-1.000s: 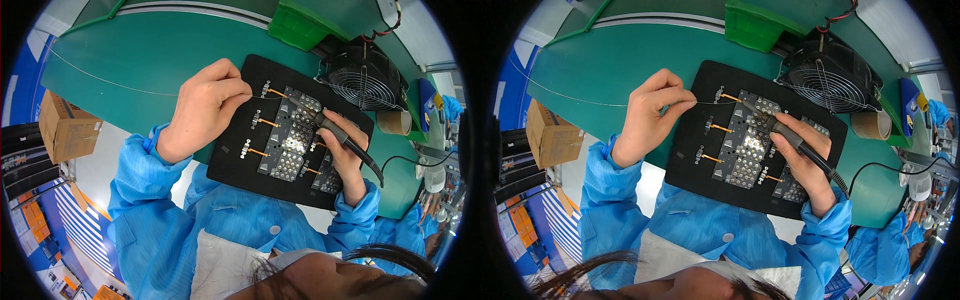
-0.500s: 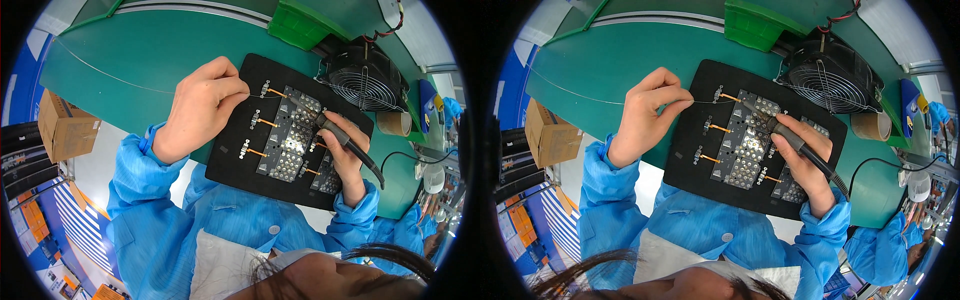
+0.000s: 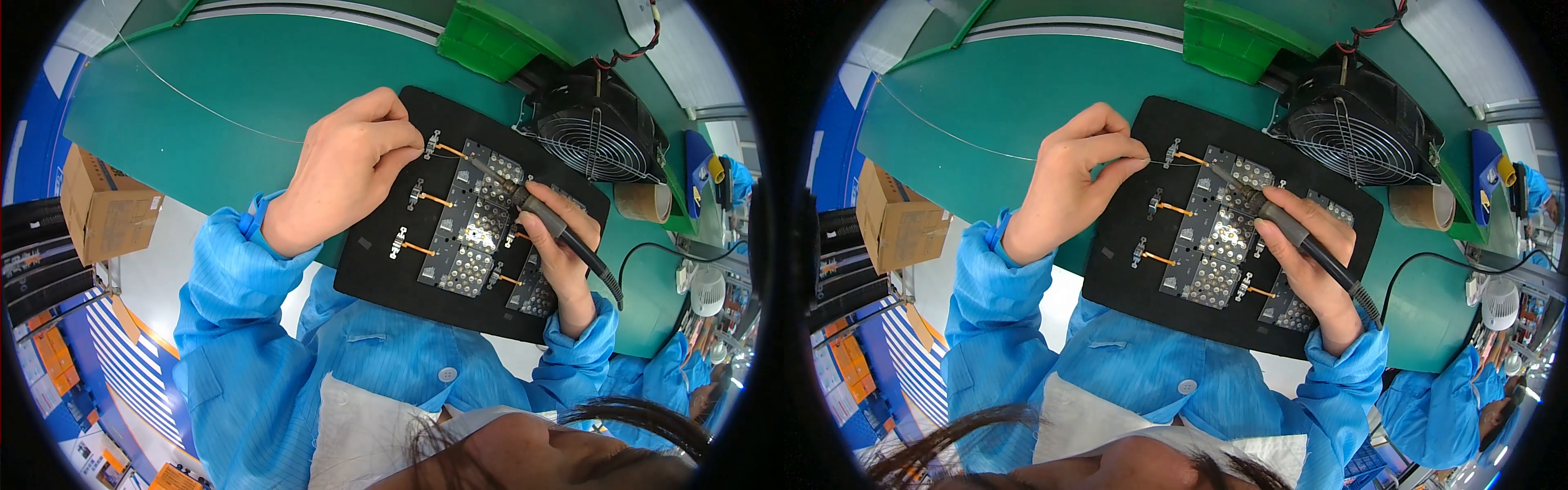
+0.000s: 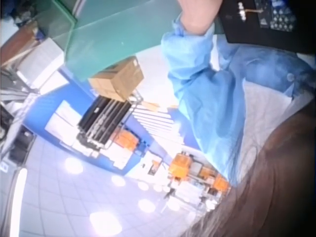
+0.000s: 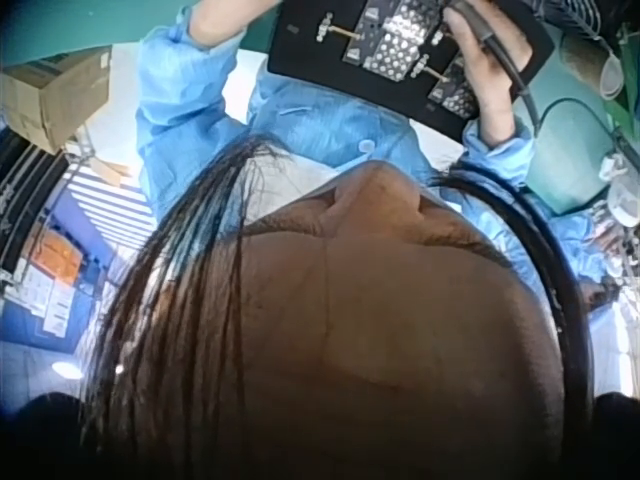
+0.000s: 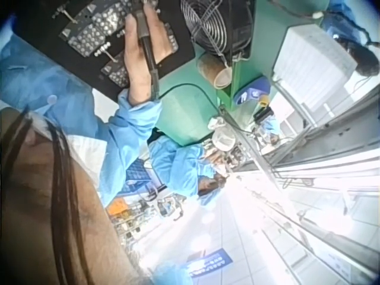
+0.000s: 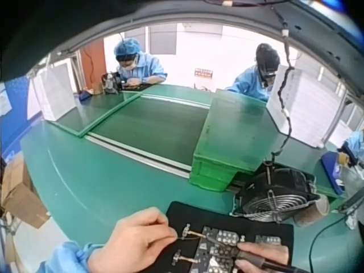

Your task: The person solders wire connections onto circuit boards using a soldering iron and solder wire, sets the finished board assembly onto the conveyor, and then solders connections on another set of circuit boards.

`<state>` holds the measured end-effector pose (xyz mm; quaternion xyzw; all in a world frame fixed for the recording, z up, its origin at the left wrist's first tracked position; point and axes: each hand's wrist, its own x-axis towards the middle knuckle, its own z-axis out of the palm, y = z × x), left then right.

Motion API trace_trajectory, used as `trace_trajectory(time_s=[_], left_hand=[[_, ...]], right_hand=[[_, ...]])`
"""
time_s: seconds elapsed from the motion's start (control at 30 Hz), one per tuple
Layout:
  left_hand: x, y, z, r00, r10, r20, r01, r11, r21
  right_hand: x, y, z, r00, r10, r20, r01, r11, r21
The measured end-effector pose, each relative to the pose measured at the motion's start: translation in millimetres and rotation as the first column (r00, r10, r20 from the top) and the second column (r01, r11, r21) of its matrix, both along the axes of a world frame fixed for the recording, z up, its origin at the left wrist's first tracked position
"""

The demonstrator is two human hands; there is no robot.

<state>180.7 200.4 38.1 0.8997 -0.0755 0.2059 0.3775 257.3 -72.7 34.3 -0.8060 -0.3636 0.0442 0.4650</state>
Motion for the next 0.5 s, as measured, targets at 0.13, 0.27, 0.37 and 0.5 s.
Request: trace_trajectory(time_s=[0.13, 0.27, 0.37, 0.5], left_hand=[[4.4, -2.7, -2.4, 1.000, -0.001, 0.016, 0.001, 1.000, 0.000], [8.5, -3.9, -5.4, 1.000, -0.001, 0.017, 0.001, 0.999, -0.036], [15.0, -4.8, -5.1, 1.000, 0.023, -0.010, -0.024, 0.992, -0.122], [27.0, -14.2, -22.3, 0.991, -0.015, -0.130, -0.017, 0.971, -0.240]], right_hand=[[1.1, 0.5, -0.7, 0.999, 0.007, 0.033, -0.007, 1.000, 0.005], [1.5, 1.2, 0.2, 0.999, 0.010, 0.043, -0.010, 1.000, 0.009], [1.2, 1.5, 1.4, 0.999, 0.011, 0.039, -0.012, 1.000, 0.017], [1.3, 1.9, 1.3, 0.999, 0.017, 0.049, -0.017, 1.000, 0.011]])
